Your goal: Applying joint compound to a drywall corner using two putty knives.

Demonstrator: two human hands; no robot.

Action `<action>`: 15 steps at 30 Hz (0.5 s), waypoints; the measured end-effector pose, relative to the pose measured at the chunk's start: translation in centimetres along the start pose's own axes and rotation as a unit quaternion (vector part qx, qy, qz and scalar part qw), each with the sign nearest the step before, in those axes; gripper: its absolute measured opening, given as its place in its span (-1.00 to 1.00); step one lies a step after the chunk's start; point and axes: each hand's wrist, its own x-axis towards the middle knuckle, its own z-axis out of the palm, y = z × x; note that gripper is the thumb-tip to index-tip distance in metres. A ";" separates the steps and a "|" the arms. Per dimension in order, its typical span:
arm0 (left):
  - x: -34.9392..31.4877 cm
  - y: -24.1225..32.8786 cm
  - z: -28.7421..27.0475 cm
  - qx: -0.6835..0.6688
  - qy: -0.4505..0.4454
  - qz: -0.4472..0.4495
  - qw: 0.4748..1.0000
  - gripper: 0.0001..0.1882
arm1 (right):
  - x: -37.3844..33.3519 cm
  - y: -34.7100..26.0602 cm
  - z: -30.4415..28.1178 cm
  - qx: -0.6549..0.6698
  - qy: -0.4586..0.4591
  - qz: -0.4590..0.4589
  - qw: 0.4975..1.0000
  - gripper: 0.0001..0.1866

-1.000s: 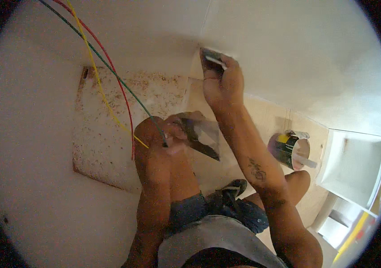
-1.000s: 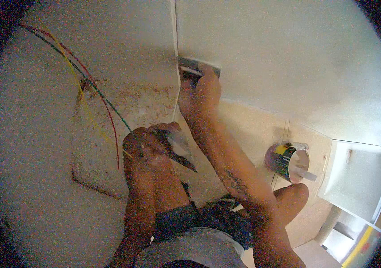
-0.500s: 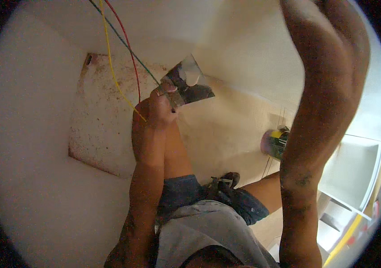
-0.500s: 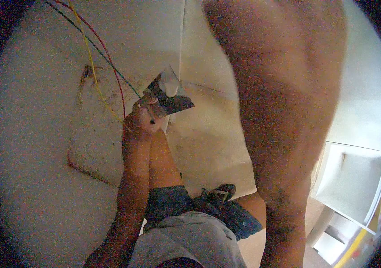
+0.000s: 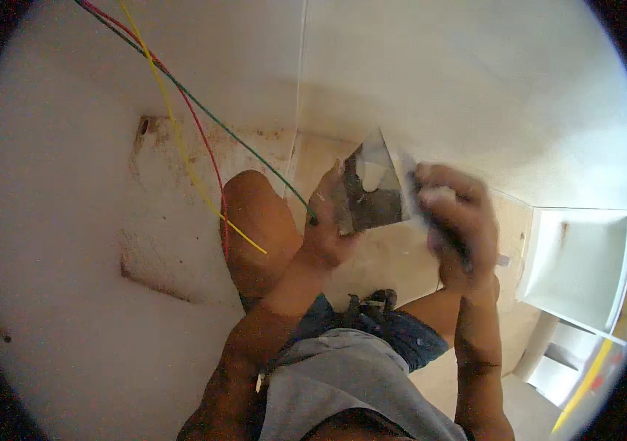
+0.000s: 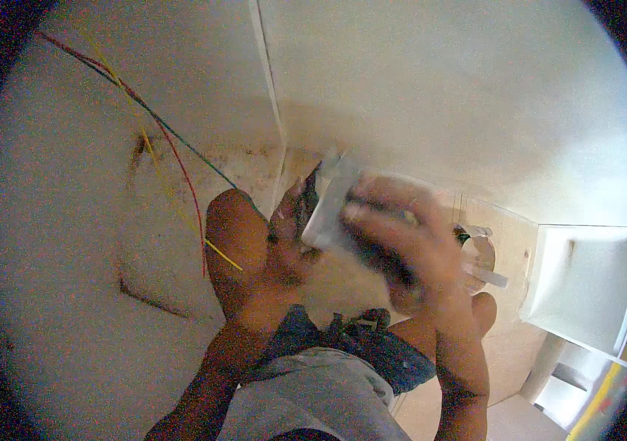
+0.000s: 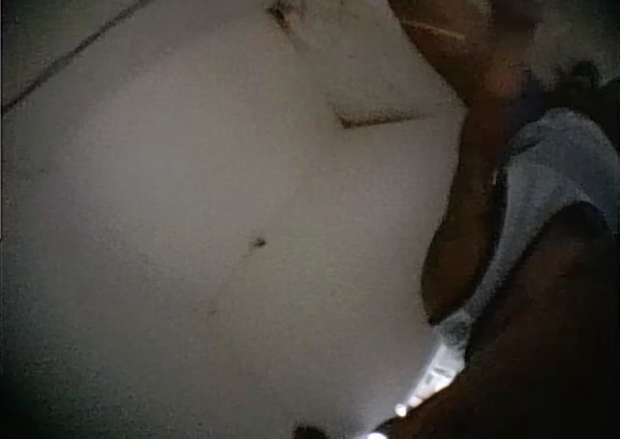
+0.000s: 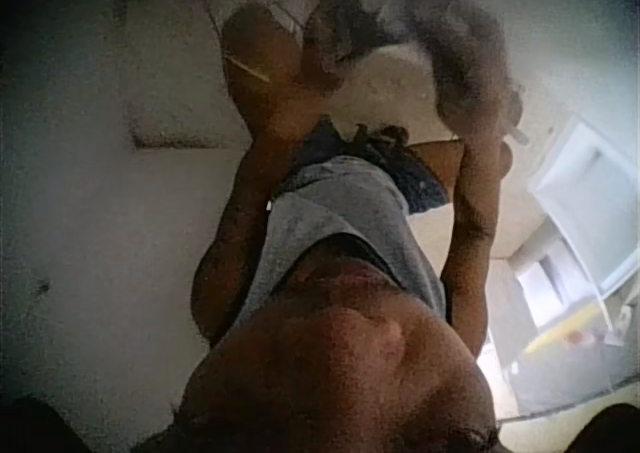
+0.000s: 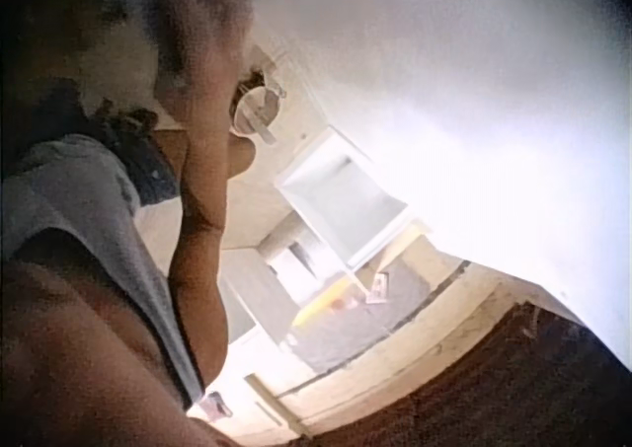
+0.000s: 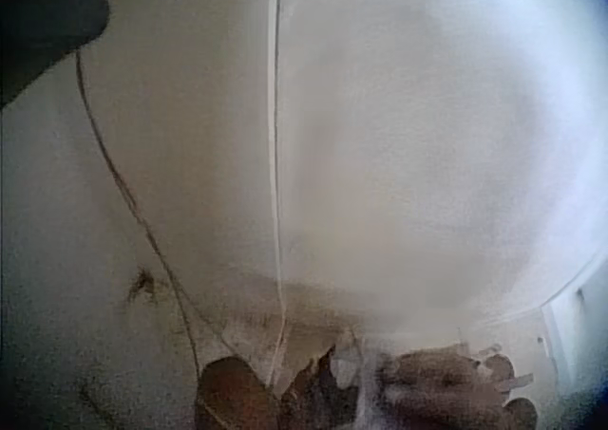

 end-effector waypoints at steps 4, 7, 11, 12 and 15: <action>-2.2 3.2 4.5 -0.219 -0.154 -0.060 0.962 -0.53 | -2.4 3.3 2.5 -0.013 0.077 -0.045 0.996 -0.48; -3.4 2.6 2.5 -0.100 -0.119 0.012 0.988 -0.51 | -2.5 5.0 1.5 -0.204 -0.072 0.098 0.971 -0.47; -3.7 1.8 1.5 -0.060 -0.109 0.054 0.991 -0.55 | 0.4 6.8 -1.0 -0.338 0.047 0.042 0.939 -0.44; -3.1 1.0 1.0 -0.062 -0.103 0.052 0.991 -0.55 | 2.4 6.1 -1.7 -0.415 0.106 -0.001 0.904 -0.45; 0.8 -0.9 -1.5 -0.178 -0.074 -0.001 0.981 -0.58 | 10.6 3.4 -5.2 -0.573 0.268 -0.141 0.762 -0.45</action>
